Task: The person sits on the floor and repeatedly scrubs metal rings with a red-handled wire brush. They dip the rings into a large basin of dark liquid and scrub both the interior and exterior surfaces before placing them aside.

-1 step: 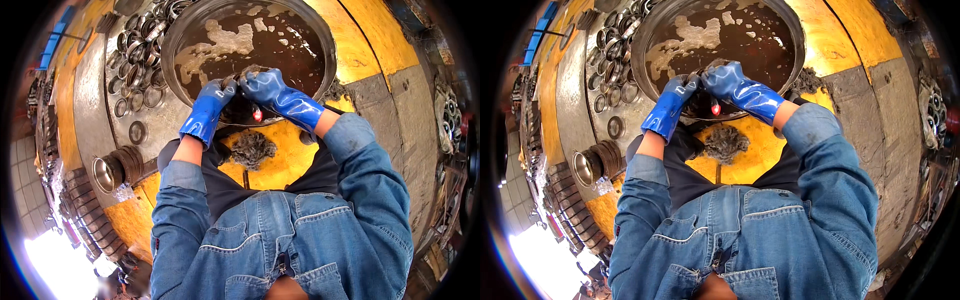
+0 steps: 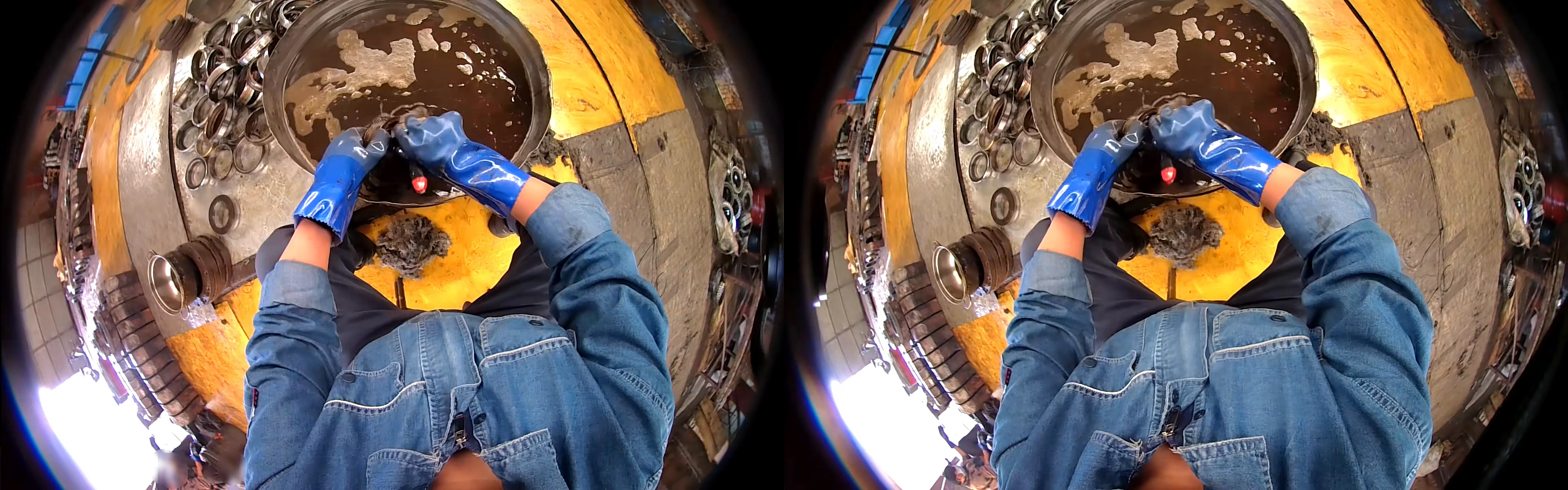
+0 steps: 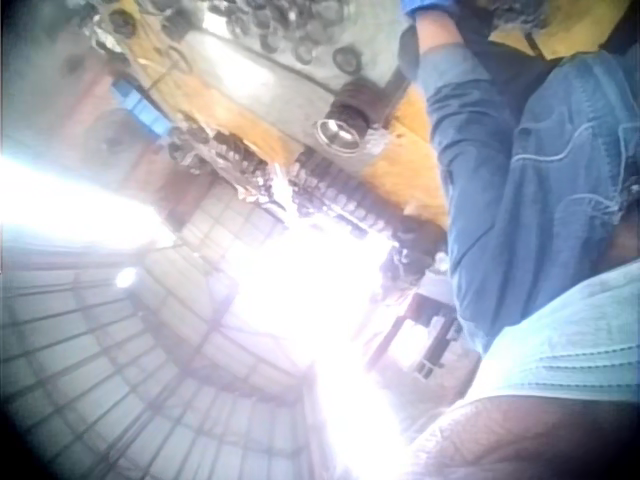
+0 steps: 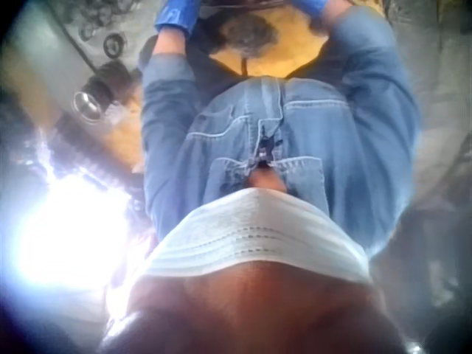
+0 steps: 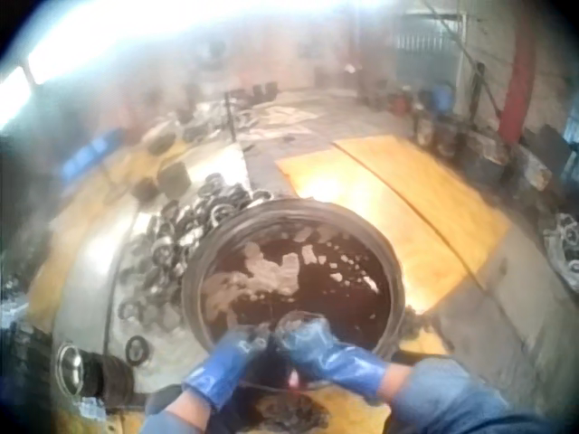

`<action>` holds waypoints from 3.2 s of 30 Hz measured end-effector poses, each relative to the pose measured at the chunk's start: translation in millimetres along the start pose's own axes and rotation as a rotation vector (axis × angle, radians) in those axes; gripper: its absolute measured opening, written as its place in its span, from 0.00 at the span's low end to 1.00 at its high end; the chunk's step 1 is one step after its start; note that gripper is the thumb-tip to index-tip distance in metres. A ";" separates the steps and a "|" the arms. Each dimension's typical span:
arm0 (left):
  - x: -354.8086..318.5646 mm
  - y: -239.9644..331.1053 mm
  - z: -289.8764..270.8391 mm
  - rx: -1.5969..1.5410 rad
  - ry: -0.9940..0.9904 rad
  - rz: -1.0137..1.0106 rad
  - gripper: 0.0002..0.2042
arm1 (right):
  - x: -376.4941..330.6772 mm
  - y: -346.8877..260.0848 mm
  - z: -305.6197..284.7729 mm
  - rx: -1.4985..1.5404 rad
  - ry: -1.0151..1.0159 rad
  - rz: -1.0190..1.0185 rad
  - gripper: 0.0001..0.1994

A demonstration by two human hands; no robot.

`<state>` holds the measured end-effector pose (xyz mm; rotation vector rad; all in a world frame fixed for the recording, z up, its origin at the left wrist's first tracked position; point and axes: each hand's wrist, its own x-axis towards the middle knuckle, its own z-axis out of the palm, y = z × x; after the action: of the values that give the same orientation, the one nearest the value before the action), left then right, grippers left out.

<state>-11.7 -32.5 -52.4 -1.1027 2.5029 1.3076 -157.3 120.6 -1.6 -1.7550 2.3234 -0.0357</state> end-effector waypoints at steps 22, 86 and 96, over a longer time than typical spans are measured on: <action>-26.0 26.7 -15.2 0.034 0.022 0.014 0.32 | 33.1 37.2 39.6 2.012 -0.233 1.240 0.10; -6.1 10.2 -4.7 0.199 0.034 -0.057 0.30 | -7.6 -8.2 27.2 0.168 0.550 -0.396 0.14; -8.6 15.3 -6.1 0.198 0.042 -0.089 0.30 | 25.3 -9.6 5.3 0.266 -0.354 0.305 0.21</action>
<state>-13.9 -26.7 -34.8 -1.1916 2.5150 0.9991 -153.7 94.4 -9.5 -1.1638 2.1787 0.0162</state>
